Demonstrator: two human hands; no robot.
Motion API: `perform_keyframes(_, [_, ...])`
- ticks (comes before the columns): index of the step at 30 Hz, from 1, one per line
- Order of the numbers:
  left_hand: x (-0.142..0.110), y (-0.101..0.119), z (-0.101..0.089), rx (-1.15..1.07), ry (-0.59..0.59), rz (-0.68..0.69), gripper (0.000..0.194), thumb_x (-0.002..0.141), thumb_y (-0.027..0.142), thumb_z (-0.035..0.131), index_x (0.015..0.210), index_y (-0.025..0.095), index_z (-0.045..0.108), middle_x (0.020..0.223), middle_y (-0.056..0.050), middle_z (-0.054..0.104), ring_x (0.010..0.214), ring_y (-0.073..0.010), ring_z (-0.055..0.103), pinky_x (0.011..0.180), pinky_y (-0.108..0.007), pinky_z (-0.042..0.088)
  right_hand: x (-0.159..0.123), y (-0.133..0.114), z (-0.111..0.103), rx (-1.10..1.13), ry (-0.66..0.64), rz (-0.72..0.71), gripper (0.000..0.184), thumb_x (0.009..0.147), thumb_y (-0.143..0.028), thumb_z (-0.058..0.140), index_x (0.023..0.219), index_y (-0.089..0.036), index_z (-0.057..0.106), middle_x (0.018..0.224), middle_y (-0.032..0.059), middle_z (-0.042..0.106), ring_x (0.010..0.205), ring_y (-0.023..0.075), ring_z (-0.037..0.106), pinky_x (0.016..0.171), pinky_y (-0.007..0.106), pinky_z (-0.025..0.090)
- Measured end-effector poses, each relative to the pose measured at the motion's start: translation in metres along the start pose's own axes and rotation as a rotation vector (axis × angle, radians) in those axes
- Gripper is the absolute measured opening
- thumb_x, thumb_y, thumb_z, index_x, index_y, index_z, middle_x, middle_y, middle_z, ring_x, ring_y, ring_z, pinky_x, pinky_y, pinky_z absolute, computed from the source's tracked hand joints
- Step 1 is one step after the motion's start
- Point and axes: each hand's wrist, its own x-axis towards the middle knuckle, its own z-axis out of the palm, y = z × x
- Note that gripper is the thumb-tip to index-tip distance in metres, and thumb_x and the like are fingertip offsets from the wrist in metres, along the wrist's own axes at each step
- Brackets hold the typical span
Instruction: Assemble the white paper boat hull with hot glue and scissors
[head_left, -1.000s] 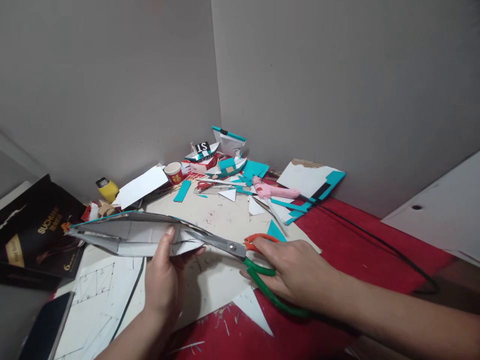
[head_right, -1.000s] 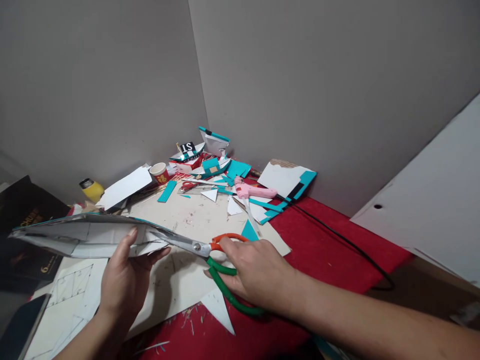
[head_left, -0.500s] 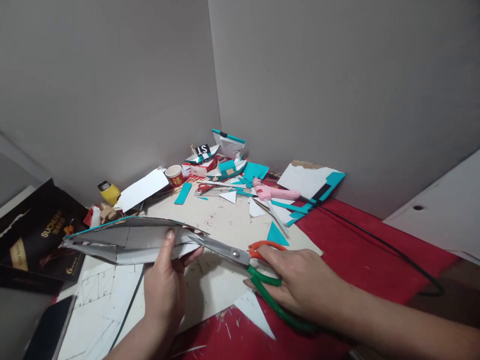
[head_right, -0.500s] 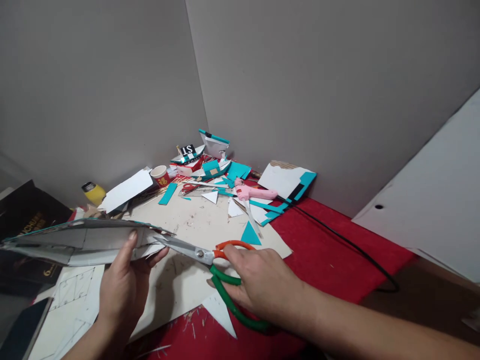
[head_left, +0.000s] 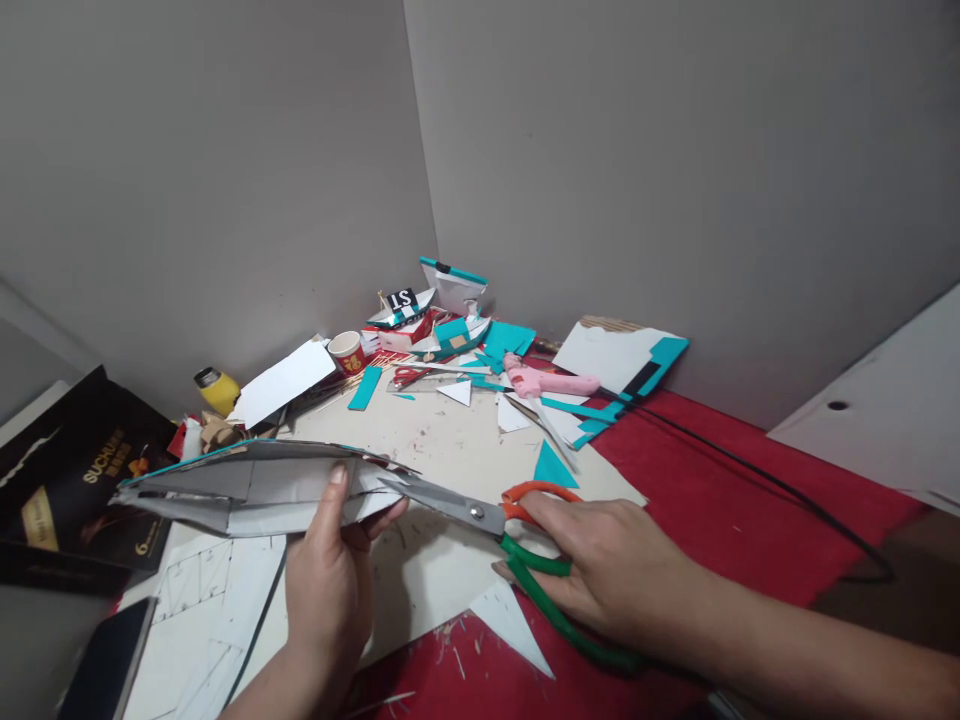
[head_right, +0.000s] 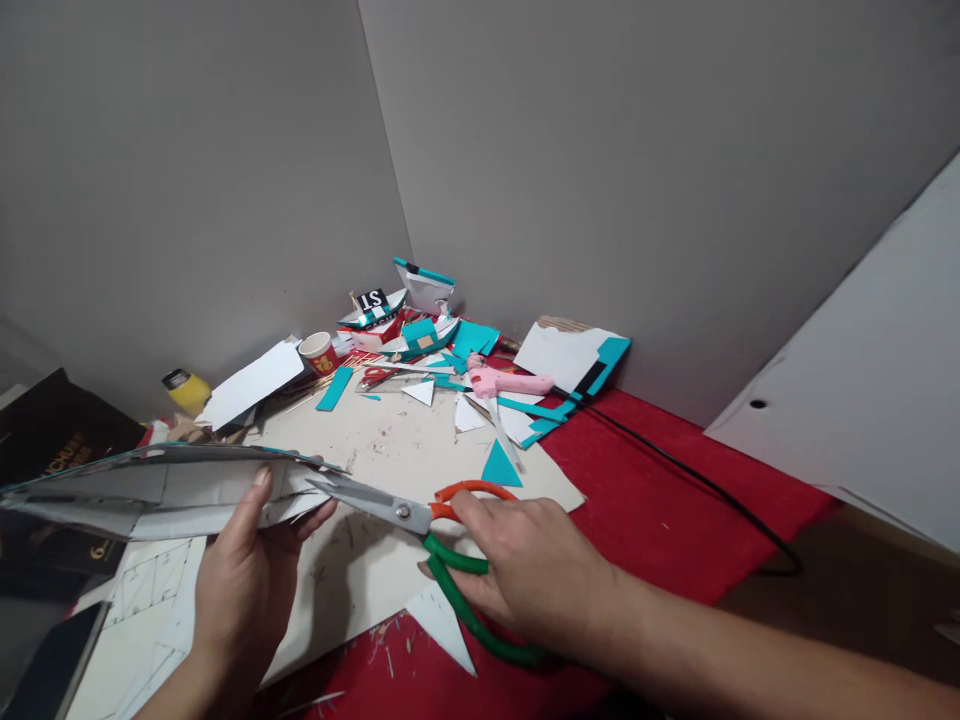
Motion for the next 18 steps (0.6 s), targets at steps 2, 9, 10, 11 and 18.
perform_keyframes(2, [-0.001, 0.001, 0.000, -0.090, -0.042, -0.061, 0.013, 0.074, 0.029, 0.069, 0.080, 0.017, 0.072, 0.084, -0.004, 0.071, 0.085, -0.0233, 0.068, 0.074, -0.044, 0.060, -0.001, -0.001, -0.001, 0.006, -0.030, 0.021, 0.026, 0.083, -0.041, 0.057, 0.091, -0.017, 0.059, 0.076, 0.0043, 0.073, 0.063, 0.0238, 0.070, 0.049, 0.031, 0.042])
perform_keyframes(9, [0.000, -0.003, -0.003, -0.089, -0.058, -0.176, 0.014, 0.062, 0.009, 0.070, 0.049, 0.010, 0.065, 0.054, -0.001, 0.059, 0.066, -0.0152, 0.063, 0.076, -0.036, 0.061, 0.002, 0.000, -0.003, -0.012, -0.027, 0.026, 0.025, 0.083, -0.040, 0.057, 0.091, -0.017, 0.060, 0.071, 0.0041, 0.072, 0.059, 0.0219, 0.068, 0.048, 0.029, 0.038])
perform_keyframes(10, [0.000, -0.002, -0.002, -0.096, -0.038, -0.176, 0.011, 0.060, 0.008, 0.071, 0.050, 0.010, 0.066, 0.053, 0.000, 0.057, 0.064, -0.0147, 0.062, 0.072, -0.035, 0.062, 0.002, 0.001, -0.003, -0.012, -0.028, 0.028, 0.024, 0.083, -0.039, 0.057, 0.090, -0.017, 0.060, 0.071, 0.0040, 0.072, 0.059, 0.0219, 0.068, 0.048, 0.029, 0.038])
perform_keyframes(11, [0.000, -0.001, -0.001, -0.100, -0.034, -0.177, 0.007, 0.058, 0.007, 0.072, 0.053, 0.009, 0.067, 0.053, 0.001, 0.056, 0.064, -0.0145, 0.061, 0.068, -0.034, 0.062, 0.001, 0.003, -0.003, -0.016, -0.036, 0.035, 0.024, 0.082, -0.039, 0.058, 0.091, -0.017, 0.060, 0.071, 0.0042, 0.072, 0.060, 0.0222, 0.068, 0.048, 0.028, 0.038])
perform_keyframes(18, [-0.001, 0.005, 0.002, -0.024, -0.082, -0.338, 0.005, 0.058, -0.001, 0.069, 0.054, 0.002, 0.067, 0.063, -0.008, 0.066, 0.065, -0.0149, 0.064, 0.068, -0.029, 0.062, -0.005, 0.009, 0.001, 0.006, -0.168, 0.113, 0.033, 0.079, -0.040, 0.062, 0.102, -0.016, 0.060, 0.086, 0.0069, 0.073, 0.069, 0.0226, 0.069, 0.050, 0.027, 0.038])
